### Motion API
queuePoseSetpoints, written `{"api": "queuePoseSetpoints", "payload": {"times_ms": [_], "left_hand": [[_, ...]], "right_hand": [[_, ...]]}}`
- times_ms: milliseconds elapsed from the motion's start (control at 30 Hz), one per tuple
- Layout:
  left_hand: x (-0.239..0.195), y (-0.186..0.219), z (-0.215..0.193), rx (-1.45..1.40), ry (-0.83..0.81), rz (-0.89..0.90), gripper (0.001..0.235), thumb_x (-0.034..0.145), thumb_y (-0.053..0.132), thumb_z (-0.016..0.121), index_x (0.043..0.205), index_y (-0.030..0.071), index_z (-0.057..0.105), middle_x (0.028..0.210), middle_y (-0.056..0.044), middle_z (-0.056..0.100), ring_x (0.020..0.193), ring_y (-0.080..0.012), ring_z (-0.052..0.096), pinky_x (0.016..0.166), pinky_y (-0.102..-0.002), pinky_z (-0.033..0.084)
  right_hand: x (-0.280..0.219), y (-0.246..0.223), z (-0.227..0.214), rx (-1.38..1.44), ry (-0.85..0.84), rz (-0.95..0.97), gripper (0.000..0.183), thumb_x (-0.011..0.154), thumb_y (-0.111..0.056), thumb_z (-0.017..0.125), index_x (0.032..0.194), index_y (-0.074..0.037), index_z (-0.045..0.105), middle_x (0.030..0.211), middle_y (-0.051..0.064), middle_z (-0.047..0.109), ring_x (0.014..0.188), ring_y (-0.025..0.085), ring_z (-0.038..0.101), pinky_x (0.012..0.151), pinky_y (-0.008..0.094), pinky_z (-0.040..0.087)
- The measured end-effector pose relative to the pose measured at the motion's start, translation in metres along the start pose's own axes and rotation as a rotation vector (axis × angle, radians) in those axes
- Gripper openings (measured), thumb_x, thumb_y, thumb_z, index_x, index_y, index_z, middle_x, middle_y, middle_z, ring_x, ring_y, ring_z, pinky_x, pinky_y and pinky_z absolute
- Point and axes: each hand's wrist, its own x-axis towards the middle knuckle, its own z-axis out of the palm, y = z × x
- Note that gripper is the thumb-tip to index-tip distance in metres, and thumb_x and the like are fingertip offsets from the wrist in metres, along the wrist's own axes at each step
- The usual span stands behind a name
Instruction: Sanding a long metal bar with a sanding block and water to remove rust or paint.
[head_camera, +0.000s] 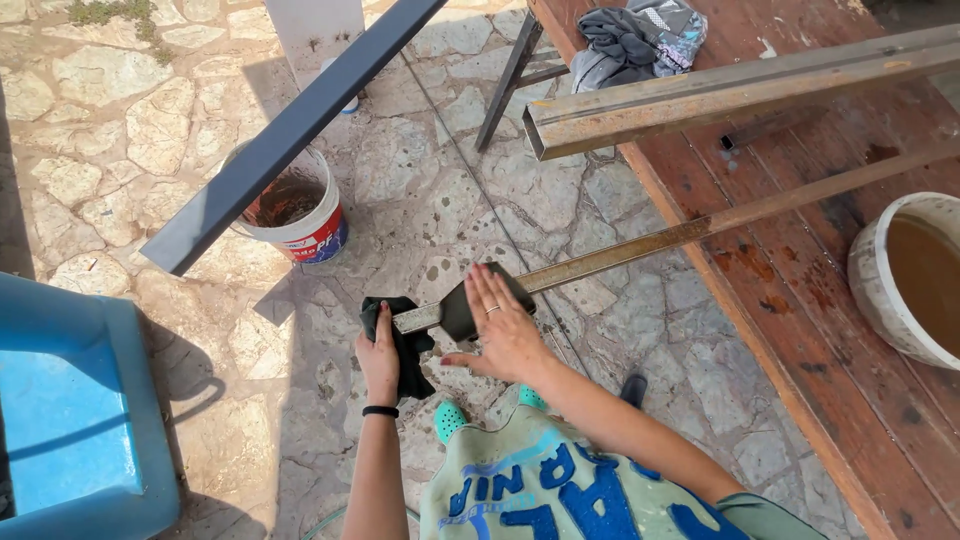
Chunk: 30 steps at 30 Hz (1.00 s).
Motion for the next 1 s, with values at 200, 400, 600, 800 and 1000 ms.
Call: {"api": "queuePoseSetpoints", "payload": {"times_ms": [200, 400, 600, 800, 1000], "left_hand": [[0.001, -0.011, -0.001, 0.009, -0.004, 0.014, 0.056, 0.094, 0.061, 0.070, 0.076, 0.008, 0.067, 0.062, -0.012, 0.058, 0.066, -0.0246, 0.059, 0.062, -0.037, 0.047], [-0.066, 0.067, -0.013, -0.123, 0.137, 0.046, 0.061, 0.103, 0.065, 0.057, 0.072, 0.013, 0.060, 0.060, -0.007, 0.056, 0.062, -0.0201, 0.059, 0.059, -0.033, 0.046], [-0.044, -0.043, -0.047, -0.494, 0.576, 0.296, 0.056, 0.110, 0.048, 0.050, 0.134, -0.002, 0.051, 0.132, -0.023, 0.053, 0.119, -0.0276, 0.053, 0.104, -0.042, 0.043], [-0.101, -0.003, -0.052, -0.218, 0.605, 0.620, 0.057, 0.113, 0.034, 0.043, 0.150, -0.008, 0.037, 0.151, -0.032, 0.044, 0.139, -0.0444, 0.048, 0.115, -0.048, 0.042], [-0.117, 0.024, -0.026, 0.300, 0.649, 0.911, 0.053, 0.114, 0.021, 0.038, 0.153, -0.015, 0.031, 0.158, -0.039, 0.028, 0.147, -0.0574, 0.028, 0.124, -0.062, 0.024]], "right_hand": [[-0.015, 0.072, 0.001, 0.001, 0.024, -0.020, 0.121, 0.088, -0.089, 0.032, 0.157, 0.010, 0.020, 0.165, 0.033, 0.016, 0.156, 0.039, 0.014, 0.128, 0.047, 0.006], [-0.026, 0.170, 0.007, -0.037, 0.270, 0.288, 0.109, 0.096, -0.072, 0.046, 0.154, 0.018, 0.026, 0.161, 0.040, 0.021, 0.154, 0.048, 0.017, 0.127, 0.053, 0.010], [-0.003, 0.045, 0.017, -0.147, 0.107, -0.124, 0.120, 0.090, -0.090, 0.020, 0.159, 0.008, 0.010, 0.167, 0.028, 0.008, 0.157, 0.035, 0.007, 0.129, 0.044, 0.004], [-0.033, 0.204, -0.002, -0.075, 0.103, 0.141, 0.105, 0.095, -0.076, 0.014, 0.160, 0.005, 0.003, 0.170, 0.023, 0.003, 0.158, 0.033, 0.004, 0.129, 0.043, 0.002], [-0.055, 0.343, -0.024, 0.038, 0.184, 0.402, 0.107, 0.095, -0.076, 0.017, 0.160, 0.008, 0.010, 0.169, 0.026, 0.005, 0.158, 0.036, 0.003, 0.128, 0.046, 0.000]]}}
